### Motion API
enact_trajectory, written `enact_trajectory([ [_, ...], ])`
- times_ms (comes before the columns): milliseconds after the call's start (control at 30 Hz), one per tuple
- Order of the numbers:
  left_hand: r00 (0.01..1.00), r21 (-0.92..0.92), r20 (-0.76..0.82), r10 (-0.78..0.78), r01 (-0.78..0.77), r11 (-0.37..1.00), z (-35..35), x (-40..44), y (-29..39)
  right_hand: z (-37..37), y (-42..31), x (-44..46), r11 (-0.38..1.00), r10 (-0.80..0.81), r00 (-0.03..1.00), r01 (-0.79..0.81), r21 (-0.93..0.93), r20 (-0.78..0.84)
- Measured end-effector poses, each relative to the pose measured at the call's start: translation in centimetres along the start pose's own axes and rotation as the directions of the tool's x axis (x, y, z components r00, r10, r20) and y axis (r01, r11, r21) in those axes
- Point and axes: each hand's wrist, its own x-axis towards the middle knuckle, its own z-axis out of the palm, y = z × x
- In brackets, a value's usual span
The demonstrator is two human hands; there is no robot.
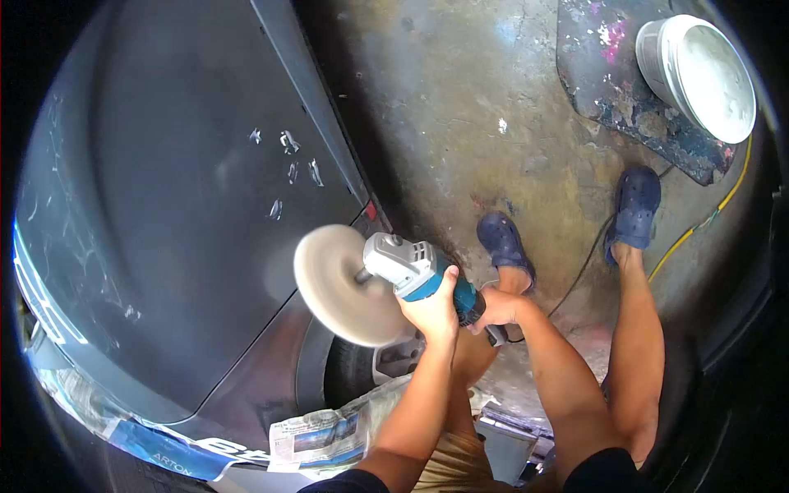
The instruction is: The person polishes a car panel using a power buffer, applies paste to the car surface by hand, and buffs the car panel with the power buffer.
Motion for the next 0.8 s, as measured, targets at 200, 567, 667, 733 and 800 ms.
enact_trajectory([
  [200,0.979,-0.087,0.160,-0.124,0.139,0.986,2.4,3.1,0.0,-1.0,3.1,2.1,0.987,0.125,0.967,-0.144,-0.074,-0.221],
  [567,0.968,-0.306,0.222,-0.116,0.182,0.934,-3.4,-2.1,-0.2,2.2,-0.6,-5.0,0.970,-0.037,0.951,-0.041,-0.241,-0.308],
  [667,0.953,-0.343,0.252,-0.167,0.249,0.906,0.8,0.0,-2.0,0.0,0.7,-4.5,0.967,0.045,0.898,-0.149,-0.208,-0.437],
  [733,0.944,-0.338,0.263,-0.198,0.283,0.898,2.9,1.1,-2.7,-0.5,0.1,-4.2,0.985,0.030,0.860,-0.113,-0.132,-0.510],
  [800,0.952,-0.322,0.232,-0.199,0.268,0.908,3.3,1.1,-2.2,-0.7,-1.0,-4.5,0.989,0.024,0.861,-0.093,-0.112,-0.509],
])
